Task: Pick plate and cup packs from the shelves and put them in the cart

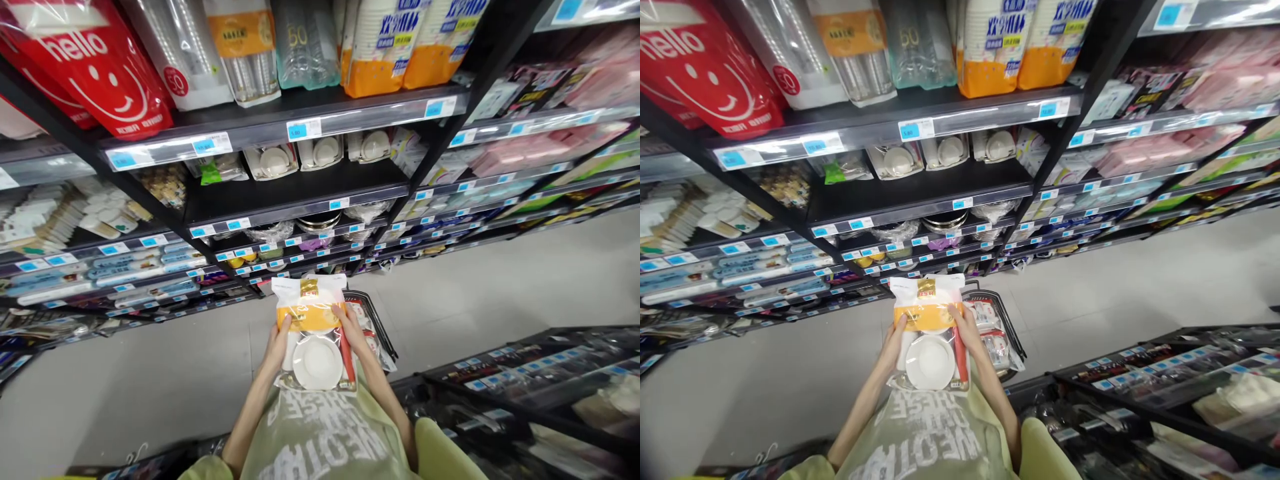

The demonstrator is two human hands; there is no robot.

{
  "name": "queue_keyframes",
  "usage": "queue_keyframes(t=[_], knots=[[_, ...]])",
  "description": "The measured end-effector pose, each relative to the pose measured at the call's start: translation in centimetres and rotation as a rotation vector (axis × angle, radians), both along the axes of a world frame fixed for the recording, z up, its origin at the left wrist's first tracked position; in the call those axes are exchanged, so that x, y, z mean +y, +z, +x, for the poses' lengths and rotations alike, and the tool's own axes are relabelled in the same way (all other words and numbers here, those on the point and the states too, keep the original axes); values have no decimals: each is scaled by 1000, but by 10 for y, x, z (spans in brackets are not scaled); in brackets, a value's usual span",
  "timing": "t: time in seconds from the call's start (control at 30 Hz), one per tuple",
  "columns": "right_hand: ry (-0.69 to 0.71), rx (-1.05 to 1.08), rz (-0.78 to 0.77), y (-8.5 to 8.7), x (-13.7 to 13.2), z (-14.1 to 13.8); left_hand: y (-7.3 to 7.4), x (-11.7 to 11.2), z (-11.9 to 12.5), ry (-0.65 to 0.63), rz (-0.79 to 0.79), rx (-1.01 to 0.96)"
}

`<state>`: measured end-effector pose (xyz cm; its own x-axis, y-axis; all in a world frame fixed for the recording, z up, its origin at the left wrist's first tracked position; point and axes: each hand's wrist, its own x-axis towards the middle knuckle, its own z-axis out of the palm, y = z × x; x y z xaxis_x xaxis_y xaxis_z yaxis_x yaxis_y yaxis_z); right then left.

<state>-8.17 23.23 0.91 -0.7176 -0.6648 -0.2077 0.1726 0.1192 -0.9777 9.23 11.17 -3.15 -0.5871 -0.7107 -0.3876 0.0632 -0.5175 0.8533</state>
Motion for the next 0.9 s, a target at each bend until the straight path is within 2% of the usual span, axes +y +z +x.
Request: queue_keyframes(t=[0.2, 0.57, 0.77, 0.9], knots=[[3, -4, 45, 1, -2, 2, 2, 2, 1, 48, 42, 12], [-36, -22, 49, 20, -2, 6, 1, 2, 1, 11, 19, 1], [-15, 14, 24, 15, -1, 4, 4, -1, 0, -4, -42, -32], [-11, 18, -10, 7, 1, 3, 11, -4, 3, -4, -91, -109]])
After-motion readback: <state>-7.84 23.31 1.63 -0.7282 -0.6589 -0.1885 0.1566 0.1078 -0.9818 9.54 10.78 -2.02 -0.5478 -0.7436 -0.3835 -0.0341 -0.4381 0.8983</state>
